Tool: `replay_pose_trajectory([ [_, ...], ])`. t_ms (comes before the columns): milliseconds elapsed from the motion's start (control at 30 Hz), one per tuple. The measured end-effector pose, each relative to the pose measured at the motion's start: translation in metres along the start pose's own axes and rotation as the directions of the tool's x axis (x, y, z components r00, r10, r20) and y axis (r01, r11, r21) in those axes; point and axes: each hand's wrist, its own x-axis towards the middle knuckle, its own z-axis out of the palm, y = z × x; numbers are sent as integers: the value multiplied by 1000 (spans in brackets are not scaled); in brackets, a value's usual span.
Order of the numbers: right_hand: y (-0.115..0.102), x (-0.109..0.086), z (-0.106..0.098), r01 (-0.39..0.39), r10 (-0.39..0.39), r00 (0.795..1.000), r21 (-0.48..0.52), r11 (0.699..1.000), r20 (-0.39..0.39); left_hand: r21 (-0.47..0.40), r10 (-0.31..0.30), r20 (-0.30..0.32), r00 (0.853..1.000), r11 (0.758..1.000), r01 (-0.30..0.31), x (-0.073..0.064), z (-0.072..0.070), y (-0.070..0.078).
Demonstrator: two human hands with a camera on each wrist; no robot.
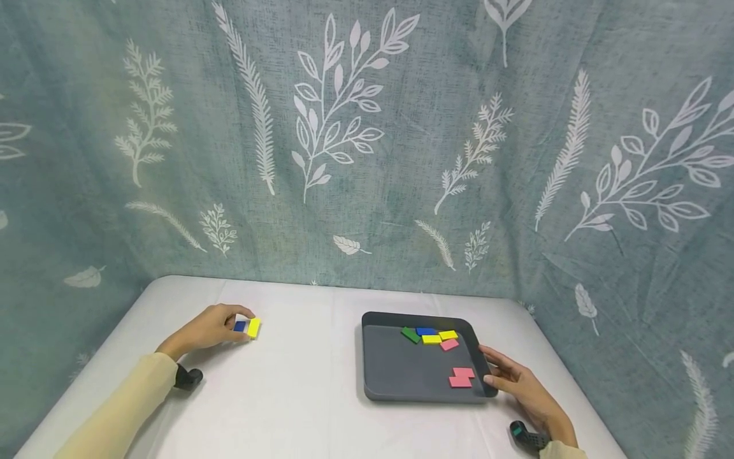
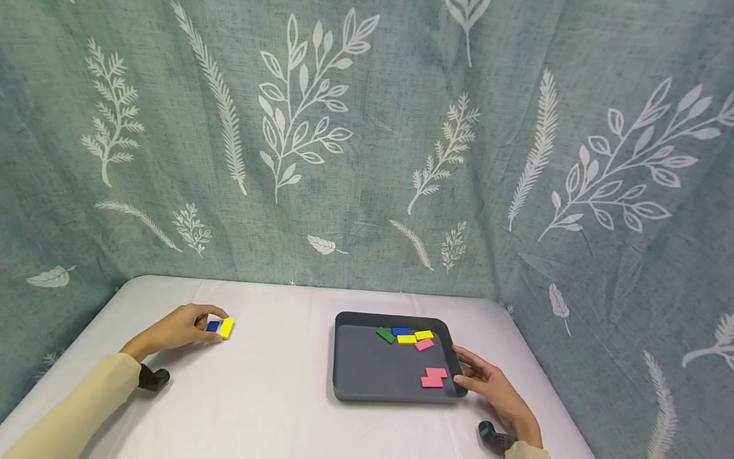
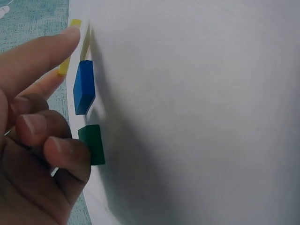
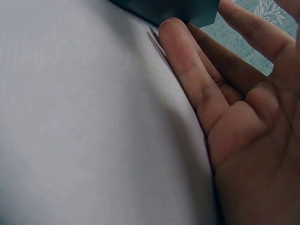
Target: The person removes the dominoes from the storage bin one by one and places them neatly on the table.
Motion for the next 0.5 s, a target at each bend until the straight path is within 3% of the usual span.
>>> replay_pose_trajectory([
  [500,0,1,0,-16,16,1000,-12,1000,-9,28,-37,50,998,999,35,3,-1,2],
])
